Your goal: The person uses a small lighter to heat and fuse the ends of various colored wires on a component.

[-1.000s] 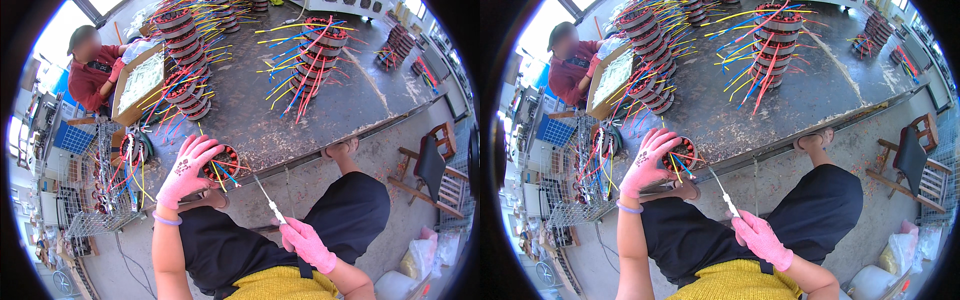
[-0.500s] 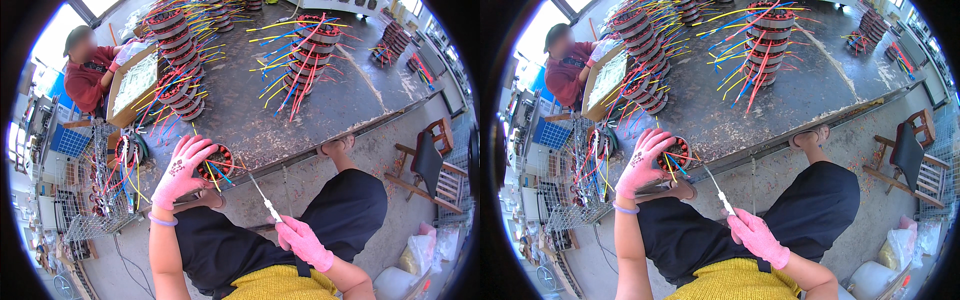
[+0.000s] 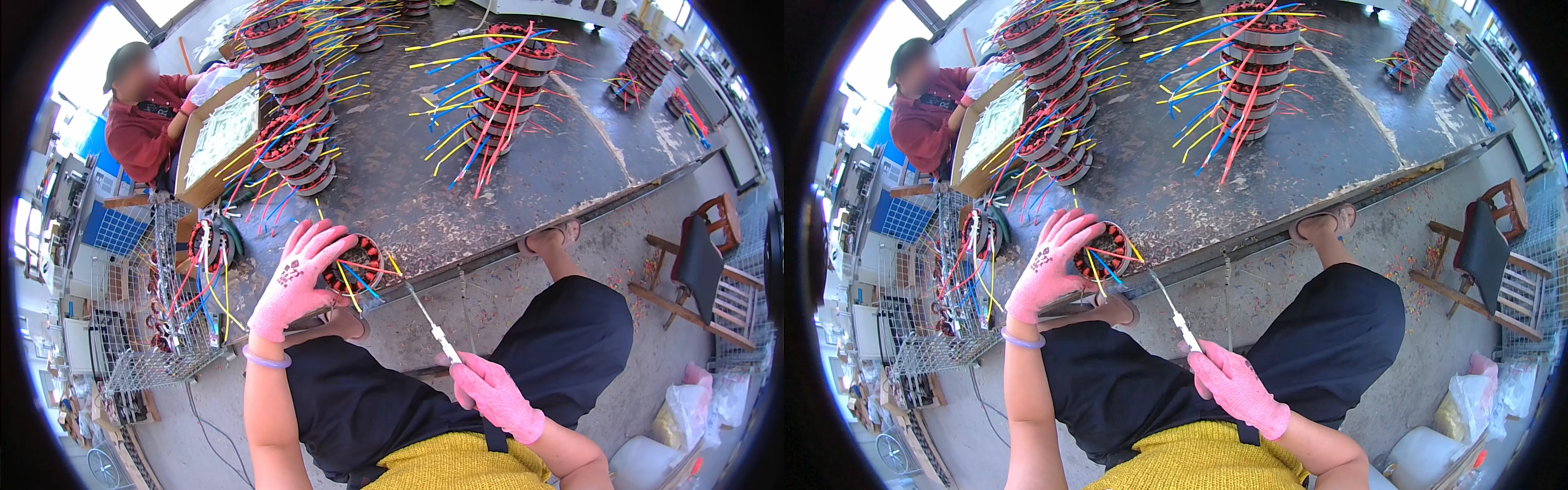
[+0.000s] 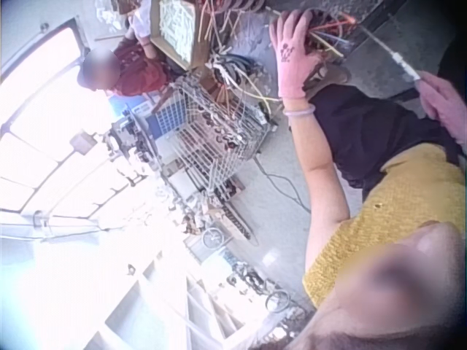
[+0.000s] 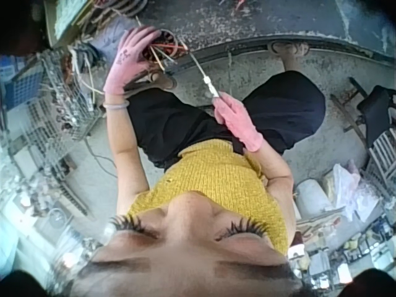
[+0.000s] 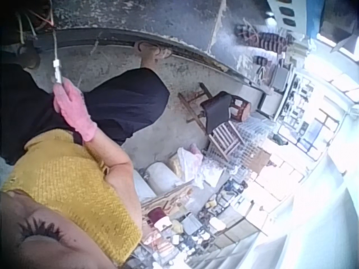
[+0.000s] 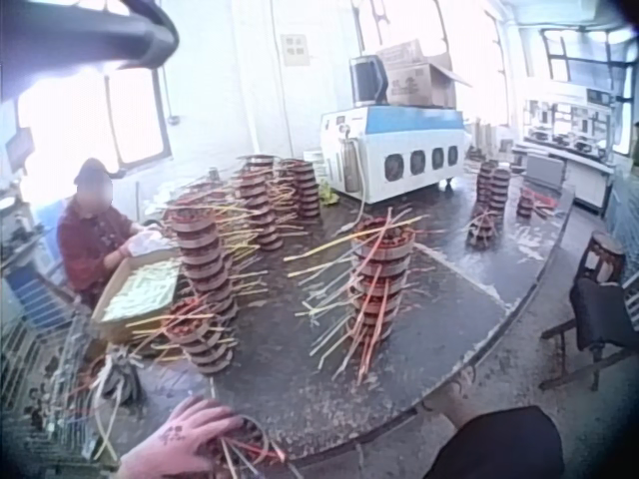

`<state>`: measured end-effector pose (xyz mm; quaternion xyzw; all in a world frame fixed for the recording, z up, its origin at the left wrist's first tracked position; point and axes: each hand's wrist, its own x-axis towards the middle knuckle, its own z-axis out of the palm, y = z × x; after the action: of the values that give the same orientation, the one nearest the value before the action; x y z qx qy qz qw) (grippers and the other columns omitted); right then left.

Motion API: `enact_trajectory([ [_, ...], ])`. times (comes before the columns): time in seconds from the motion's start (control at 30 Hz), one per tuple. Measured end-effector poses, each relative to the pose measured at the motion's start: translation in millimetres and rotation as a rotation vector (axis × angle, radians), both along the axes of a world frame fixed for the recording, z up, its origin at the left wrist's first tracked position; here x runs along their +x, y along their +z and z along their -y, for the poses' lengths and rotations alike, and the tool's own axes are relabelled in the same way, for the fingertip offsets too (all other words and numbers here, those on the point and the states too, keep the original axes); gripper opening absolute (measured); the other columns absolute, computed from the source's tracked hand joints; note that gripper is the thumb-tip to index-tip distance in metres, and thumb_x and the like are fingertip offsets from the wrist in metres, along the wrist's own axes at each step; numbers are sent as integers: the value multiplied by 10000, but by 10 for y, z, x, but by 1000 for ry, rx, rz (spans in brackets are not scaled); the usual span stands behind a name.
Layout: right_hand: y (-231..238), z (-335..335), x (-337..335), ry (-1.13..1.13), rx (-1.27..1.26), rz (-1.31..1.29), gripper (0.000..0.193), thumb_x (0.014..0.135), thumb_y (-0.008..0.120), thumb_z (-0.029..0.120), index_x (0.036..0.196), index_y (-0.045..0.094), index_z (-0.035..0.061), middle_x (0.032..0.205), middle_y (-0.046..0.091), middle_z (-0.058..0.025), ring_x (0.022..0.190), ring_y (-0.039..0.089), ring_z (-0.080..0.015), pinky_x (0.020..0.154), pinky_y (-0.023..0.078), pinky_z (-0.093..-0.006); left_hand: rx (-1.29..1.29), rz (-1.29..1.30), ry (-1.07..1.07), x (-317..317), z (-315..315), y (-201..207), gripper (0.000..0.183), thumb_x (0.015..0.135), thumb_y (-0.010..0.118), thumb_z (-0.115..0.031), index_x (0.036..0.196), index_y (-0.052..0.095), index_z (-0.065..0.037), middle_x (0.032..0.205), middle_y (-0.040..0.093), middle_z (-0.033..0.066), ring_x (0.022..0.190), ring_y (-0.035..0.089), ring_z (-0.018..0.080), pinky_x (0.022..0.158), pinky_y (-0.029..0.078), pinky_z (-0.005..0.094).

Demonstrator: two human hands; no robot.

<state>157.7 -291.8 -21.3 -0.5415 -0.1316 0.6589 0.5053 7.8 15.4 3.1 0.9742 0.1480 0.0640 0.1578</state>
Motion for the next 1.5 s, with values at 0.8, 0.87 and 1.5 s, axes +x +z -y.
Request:
enact_trajectory([
  [0.8,58,-40,-22,-50,22,-8,350,1055,492,231,1293,567,-16,681,474,40,604,404,-45,548,320,-220,16,-5,-9,-8,-2,-9,971,513,871,-250,1415,538,-117,1468,500,87,1438,365,344,1230,227,500],
  [0.87,80,-40,-25,-59,28,-9,312,1063,488,257,1202,576,-8,695,465,51,615,397,-35,546,312,-223,11,-6,-7,-5,6,-2,968,518,871,-251,1416,537,-116,1470,499,87,1439,364,343,1230,228,500],
  [1.5,42,-27,-13,-12,7,27,343,1055,499,289,1247,582,17,674,481,46,588,381,-33,532,302,-219,12,-2,-1,-5,12,-7,970,514,866,-245,1417,536,-122,1466,501,84,1435,367,349,1227,241,499],
])
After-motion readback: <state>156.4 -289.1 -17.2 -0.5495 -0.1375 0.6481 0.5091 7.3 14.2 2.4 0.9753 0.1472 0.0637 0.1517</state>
